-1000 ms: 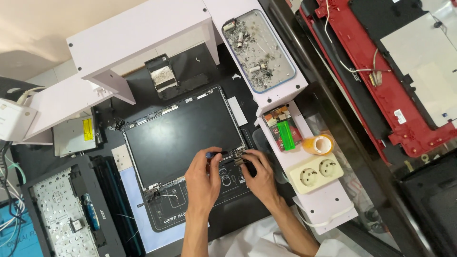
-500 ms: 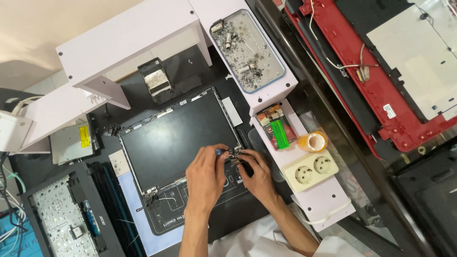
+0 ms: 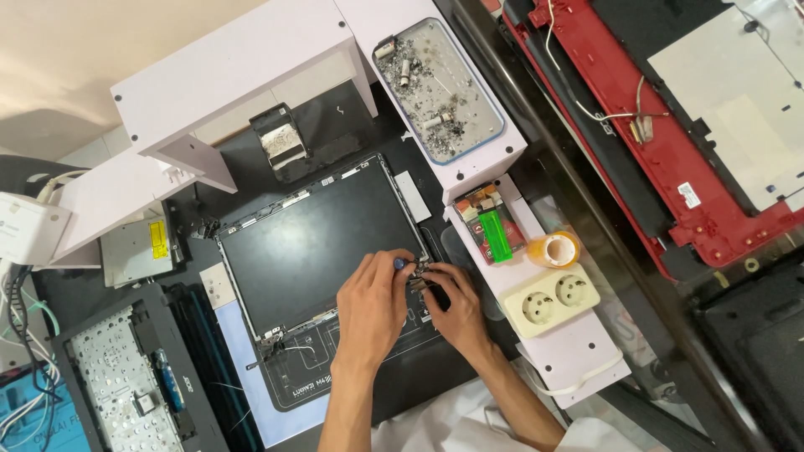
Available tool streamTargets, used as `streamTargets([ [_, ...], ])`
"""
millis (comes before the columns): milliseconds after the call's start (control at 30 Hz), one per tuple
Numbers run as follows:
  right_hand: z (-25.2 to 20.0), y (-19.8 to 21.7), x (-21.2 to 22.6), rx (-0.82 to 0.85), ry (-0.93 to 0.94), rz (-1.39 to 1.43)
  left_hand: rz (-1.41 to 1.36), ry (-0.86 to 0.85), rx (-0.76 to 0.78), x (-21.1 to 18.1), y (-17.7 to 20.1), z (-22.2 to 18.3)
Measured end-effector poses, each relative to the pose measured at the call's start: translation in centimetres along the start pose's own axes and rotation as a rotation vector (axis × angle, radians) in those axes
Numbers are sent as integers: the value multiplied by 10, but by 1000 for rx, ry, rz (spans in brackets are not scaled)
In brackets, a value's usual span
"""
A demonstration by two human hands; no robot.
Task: Replacing the screen on a laptop computer.
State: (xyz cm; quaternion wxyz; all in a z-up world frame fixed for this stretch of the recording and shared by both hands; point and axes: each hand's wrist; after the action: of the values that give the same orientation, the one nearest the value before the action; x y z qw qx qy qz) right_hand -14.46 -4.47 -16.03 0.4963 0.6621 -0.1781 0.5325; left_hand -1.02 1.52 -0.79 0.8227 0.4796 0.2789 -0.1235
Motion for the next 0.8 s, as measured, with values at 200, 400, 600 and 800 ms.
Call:
streamTargets([
  [200,0,1,3,-3,-5,-1,0,-36,0,-2,1,0],
  [400,0,1,4,-1,-2,3,13,2,47,-3,2,0],
  [600,-2,0,-2,16,-12,9,23,-70,34,-4,0,1],
  [800,-1,-2,-6,-1,6,-15,8,-88,62,-9,0,10],
])
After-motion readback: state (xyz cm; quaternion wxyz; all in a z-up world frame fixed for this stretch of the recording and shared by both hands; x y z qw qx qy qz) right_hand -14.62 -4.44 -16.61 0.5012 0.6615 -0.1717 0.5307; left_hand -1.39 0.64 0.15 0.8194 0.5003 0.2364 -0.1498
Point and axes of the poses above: each hand's wrist, its own z-axis towards the middle knuckle, its own y-axis out of the back of the hand, x = y × z, and after that the axes turned 13 degrees about -y, right-handed
